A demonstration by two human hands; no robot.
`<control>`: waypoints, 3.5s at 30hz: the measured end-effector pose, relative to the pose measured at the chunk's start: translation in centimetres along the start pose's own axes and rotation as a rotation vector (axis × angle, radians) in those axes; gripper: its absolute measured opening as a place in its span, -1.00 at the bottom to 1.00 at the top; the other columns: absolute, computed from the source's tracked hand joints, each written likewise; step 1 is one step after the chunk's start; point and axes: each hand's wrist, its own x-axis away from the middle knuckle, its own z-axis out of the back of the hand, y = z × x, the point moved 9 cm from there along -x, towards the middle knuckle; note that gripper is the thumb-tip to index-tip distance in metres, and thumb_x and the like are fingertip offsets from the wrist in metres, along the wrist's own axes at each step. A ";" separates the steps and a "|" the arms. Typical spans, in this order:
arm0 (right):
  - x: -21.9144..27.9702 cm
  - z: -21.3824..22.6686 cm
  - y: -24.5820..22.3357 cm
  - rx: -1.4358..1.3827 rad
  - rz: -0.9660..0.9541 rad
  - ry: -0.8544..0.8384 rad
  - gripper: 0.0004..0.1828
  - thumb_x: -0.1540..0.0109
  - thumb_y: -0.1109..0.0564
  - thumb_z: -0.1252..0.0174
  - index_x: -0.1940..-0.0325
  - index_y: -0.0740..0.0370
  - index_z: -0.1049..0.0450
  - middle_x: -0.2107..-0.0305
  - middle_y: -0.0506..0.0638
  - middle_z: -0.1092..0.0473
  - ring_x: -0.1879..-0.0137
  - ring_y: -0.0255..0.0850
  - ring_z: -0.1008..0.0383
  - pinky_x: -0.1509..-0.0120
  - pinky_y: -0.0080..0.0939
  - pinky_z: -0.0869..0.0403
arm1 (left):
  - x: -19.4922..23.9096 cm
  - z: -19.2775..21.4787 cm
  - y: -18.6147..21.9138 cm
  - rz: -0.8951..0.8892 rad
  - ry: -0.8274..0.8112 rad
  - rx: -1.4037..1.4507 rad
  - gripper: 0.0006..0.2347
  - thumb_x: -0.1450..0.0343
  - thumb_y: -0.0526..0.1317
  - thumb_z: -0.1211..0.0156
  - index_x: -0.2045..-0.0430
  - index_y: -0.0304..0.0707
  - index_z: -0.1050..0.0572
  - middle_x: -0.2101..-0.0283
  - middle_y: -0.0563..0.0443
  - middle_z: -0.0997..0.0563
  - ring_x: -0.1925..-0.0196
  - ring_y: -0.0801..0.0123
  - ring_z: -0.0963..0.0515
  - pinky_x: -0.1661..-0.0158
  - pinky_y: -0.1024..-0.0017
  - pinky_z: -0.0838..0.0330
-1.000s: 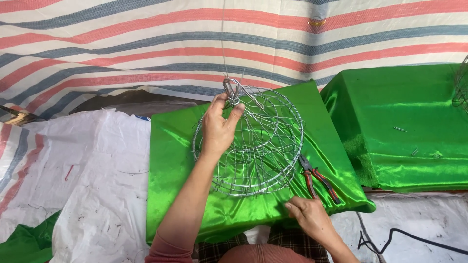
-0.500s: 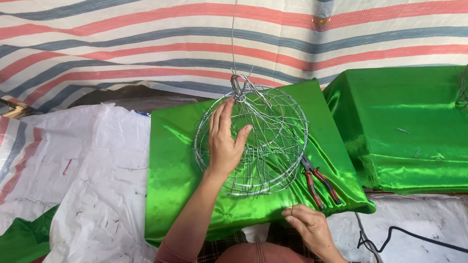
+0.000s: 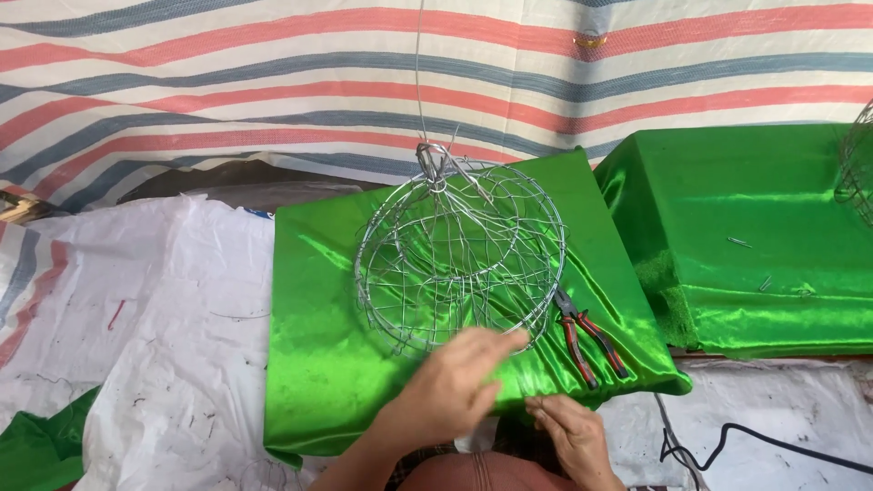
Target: Assembling a wire frame by weaving and securing thin wire using pliers.
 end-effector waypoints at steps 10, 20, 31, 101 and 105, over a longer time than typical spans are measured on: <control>-3.0 -2.1 -5.3 0.272 0.281 -0.052 -0.73 -0.25 0.22 -0.21 -0.05 0.14 -0.59 0.25 0.00 -0.56 0.24 -0.24 -0.64 0.16 -0.34 -0.59 | 3.0 -0.9 -1.3 0.247 0.023 0.064 -0.64 -0.42 -0.17 -0.29 -0.05 -0.32 -0.43 0.18 -0.11 -0.63 0.20 0.25 -0.68 0.21 0.37 -0.70; -4.9 -2.1 -5.4 0.357 0.291 -0.034 -0.74 -0.24 0.16 -0.26 -0.03 0.15 -0.58 0.26 0.02 -0.54 0.24 -0.19 -0.60 0.17 -0.26 -0.58 | 0.5 1.2 1.9 0.001 0.141 -0.028 -0.92 -0.34 -0.44 -0.38 0.38 -0.35 -0.59 0.35 -0.07 -0.63 0.37 0.32 -0.64 0.37 0.46 -0.58; -6.3 -0.8 -4.4 0.092 0.204 -0.115 -0.78 -0.23 0.22 -0.24 0.04 0.21 -0.61 0.24 0.01 -0.63 0.18 -0.21 -0.68 0.10 -0.30 -0.68 | -0.5 0.2 0.8 0.022 0.251 0.296 -0.87 -0.48 -0.32 -0.19 0.20 -0.44 -0.60 0.27 -0.22 -0.66 0.33 0.27 -0.66 0.36 0.52 -0.63; -11.5 1.3 -4.1 0.533 0.283 0.230 -0.69 -0.05 0.09 -0.51 0.24 0.27 -0.60 -0.23 0.40 -0.39 -0.11 0.03 -0.60 -0.04 -0.18 -0.61 | 7.1 -12.6 -6.6 0.489 -0.941 -0.506 -0.72 -0.48 -0.48 0.19 -0.03 -0.50 -0.42 -0.57 -0.29 0.12 0.15 -0.18 -0.57 0.35 0.20 -0.67; -12.1 1.5 -4.3 0.521 0.282 0.216 -0.72 -0.05 0.11 -0.50 0.26 0.28 -0.62 -0.24 0.45 -0.36 -0.06 0.04 -0.61 -0.03 -0.20 -0.62 | 7.3 -12.0 -7.2 0.439 -0.799 -0.588 -0.63 -0.50 -0.43 0.15 -0.25 -0.50 -0.24 -0.13 -0.42 -0.28 0.52 0.15 -0.51 0.68 0.36 -0.51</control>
